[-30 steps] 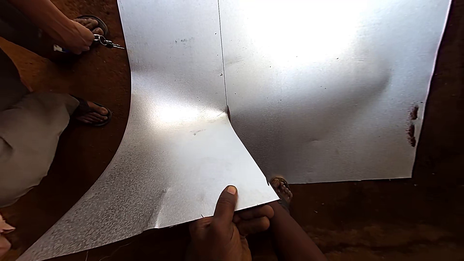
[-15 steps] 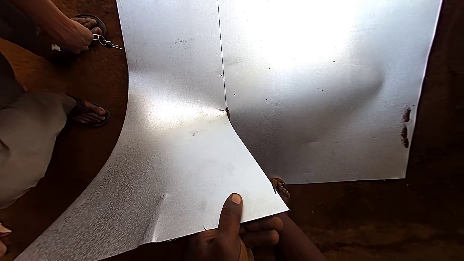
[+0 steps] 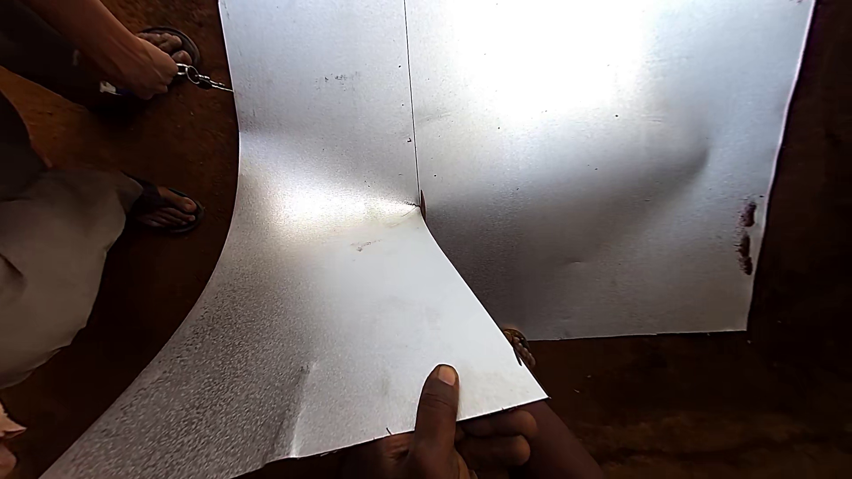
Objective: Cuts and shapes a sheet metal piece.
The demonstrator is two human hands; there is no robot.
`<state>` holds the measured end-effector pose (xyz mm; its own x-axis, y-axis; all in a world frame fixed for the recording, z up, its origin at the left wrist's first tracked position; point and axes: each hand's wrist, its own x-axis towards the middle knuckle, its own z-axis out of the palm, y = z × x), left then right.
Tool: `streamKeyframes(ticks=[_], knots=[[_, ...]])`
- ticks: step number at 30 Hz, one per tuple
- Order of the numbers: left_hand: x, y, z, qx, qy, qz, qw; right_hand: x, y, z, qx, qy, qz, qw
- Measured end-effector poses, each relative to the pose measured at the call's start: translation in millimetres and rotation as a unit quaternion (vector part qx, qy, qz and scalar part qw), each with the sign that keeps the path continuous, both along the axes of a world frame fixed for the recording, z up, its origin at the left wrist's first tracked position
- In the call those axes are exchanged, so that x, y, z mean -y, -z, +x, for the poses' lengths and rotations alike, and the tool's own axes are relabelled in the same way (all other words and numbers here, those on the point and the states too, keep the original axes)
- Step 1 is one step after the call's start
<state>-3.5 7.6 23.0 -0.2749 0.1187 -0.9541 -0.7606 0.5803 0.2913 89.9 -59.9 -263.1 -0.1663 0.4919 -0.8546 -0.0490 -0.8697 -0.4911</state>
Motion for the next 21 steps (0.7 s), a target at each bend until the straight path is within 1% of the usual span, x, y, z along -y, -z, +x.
streamKeyframes(ticks=[2, 6, 10, 12, 14, 17, 19, 21], knots=[[-1, 0, 0, -0.001, 0.001, -0.003, 1.0, -25, -29, -1, 0.015, -0.02, -0.041, 0.999], [-2, 0, 0, 0.001, 0.001, -0.004, 1.0, -25, -27, 1, 0.019, -0.028, -0.033, 0.999], [-2, -1, 1, -0.003, 0.0, -0.005, 1.0, -43, -52, -4, 0.037, -0.007, -0.1, 0.994], [-2, -1, 2, 0.0, -0.003, -0.006, 1.0, -34, -40, -5, 0.047, -0.004, -0.109, 0.993], [-1, -1, 2, 0.001, -0.005, -0.001, 1.0, -16, -16, -4, 0.052, -0.011, -0.107, 0.993], [0, -1, 3, -0.001, -0.005, -0.002, 1.0, -21, -22, -6, 0.063, -0.037, -0.151, 0.986], [-1, -2, 3, -0.002, -0.003, -0.001, 1.0, -20, -17, -8, 0.072, -0.006, -0.149, 0.986], [-1, -2, 3, -0.002, -0.004, -0.001, 1.0, -28, -26, -9, 0.069, 0.018, -0.146, 0.987]])
